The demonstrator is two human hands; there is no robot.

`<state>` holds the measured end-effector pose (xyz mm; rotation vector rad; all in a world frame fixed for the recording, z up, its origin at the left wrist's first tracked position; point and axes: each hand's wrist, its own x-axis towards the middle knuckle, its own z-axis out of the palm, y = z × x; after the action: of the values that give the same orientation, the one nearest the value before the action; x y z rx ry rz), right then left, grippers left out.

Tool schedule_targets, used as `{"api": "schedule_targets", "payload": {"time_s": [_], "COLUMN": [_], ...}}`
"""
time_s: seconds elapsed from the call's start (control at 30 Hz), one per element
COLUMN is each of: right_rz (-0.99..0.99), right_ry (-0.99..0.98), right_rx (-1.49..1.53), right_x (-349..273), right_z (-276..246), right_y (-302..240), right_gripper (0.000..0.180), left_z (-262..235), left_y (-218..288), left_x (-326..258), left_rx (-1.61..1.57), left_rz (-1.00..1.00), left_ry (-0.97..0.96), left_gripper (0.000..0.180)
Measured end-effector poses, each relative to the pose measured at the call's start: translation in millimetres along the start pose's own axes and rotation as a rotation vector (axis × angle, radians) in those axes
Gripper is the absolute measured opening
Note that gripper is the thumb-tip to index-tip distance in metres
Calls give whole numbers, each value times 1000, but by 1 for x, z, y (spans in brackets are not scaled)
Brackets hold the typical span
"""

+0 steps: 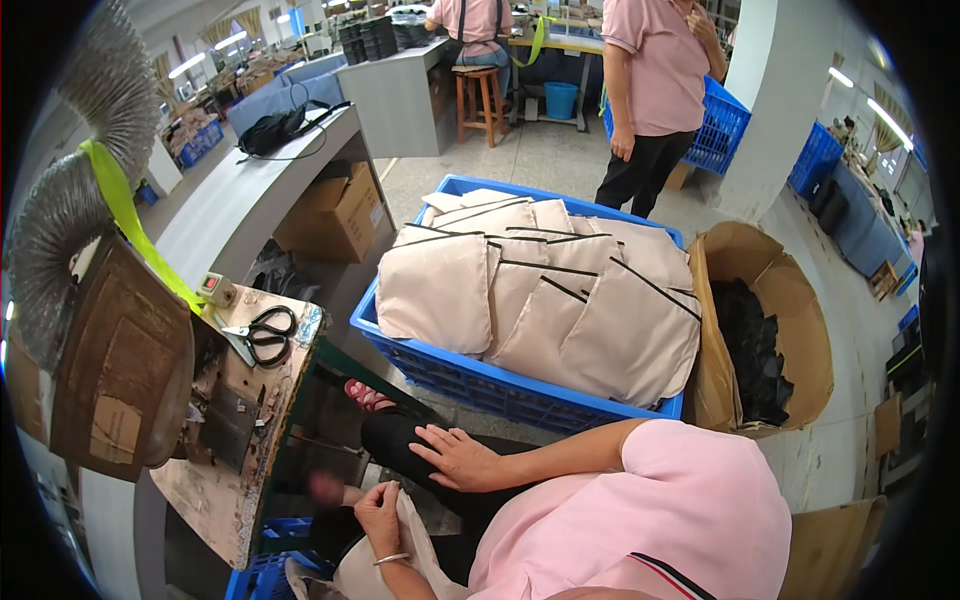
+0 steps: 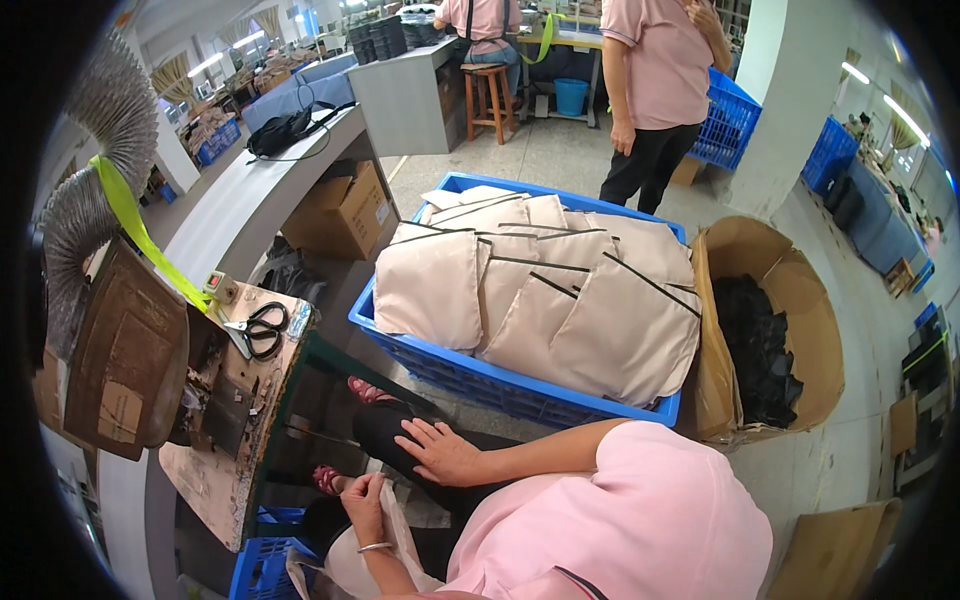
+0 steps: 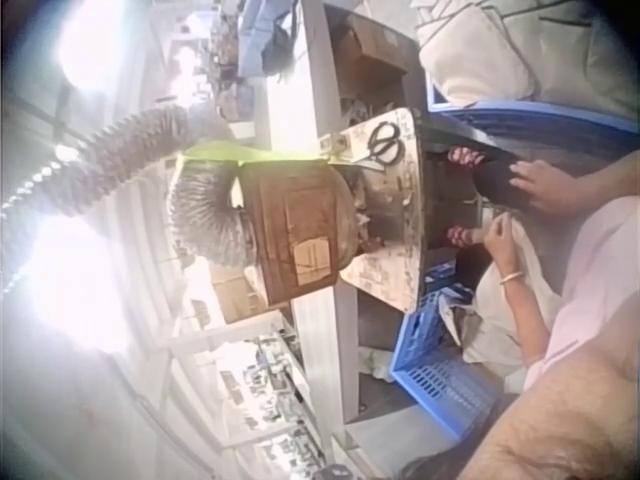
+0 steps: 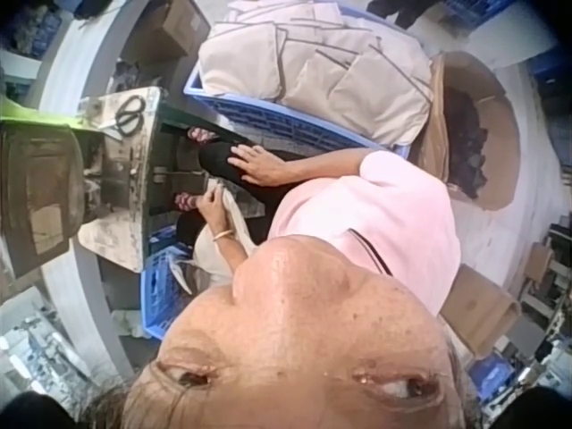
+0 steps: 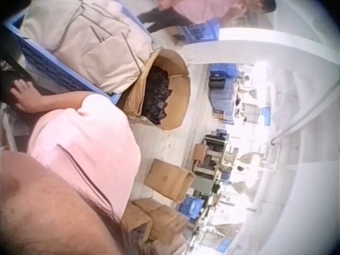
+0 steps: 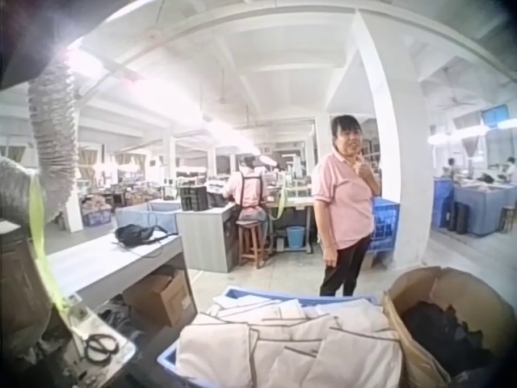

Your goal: The person is assembling or preparing components of a bag using a sewing machine and manual manipulation.

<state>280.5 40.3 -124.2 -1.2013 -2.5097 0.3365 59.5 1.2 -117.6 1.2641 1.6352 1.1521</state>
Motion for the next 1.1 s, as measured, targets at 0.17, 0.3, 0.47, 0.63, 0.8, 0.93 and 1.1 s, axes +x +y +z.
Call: {"api": "schedule_targets", "payload": {"time_s": [0.17,0.3,0.47,0.63,0.8,0.93,1.1], "right_rz": [-13,-17,-35,-30,-28,-28,-26], "right_ry": [1,15,73,66,65,67,64], "right_rx": [27,51,45,60,62,63,62], "right_x": [0,0,0,0,0,0,0], "right_z": [-3,-4,0,0,0,0,0], "right_y": [2,3,4,5,4,5,4], "right_gripper": [62,62,65,64,64,63,63], "left_z": [0,1,1,1,2,3,4], "left_y": [1,-2,-5,-9,-11,-9,-1], "left_x": [0,-1,0,1,1,0,-1], "left_rx": [49,60,105,121,124,131,159], "left_rz": [9,3,21,31,18,16,25], "left_ry": [2,10,1,1,-7,-1,-1], "left_gripper": [16,18,19,20,20,20,20]}}
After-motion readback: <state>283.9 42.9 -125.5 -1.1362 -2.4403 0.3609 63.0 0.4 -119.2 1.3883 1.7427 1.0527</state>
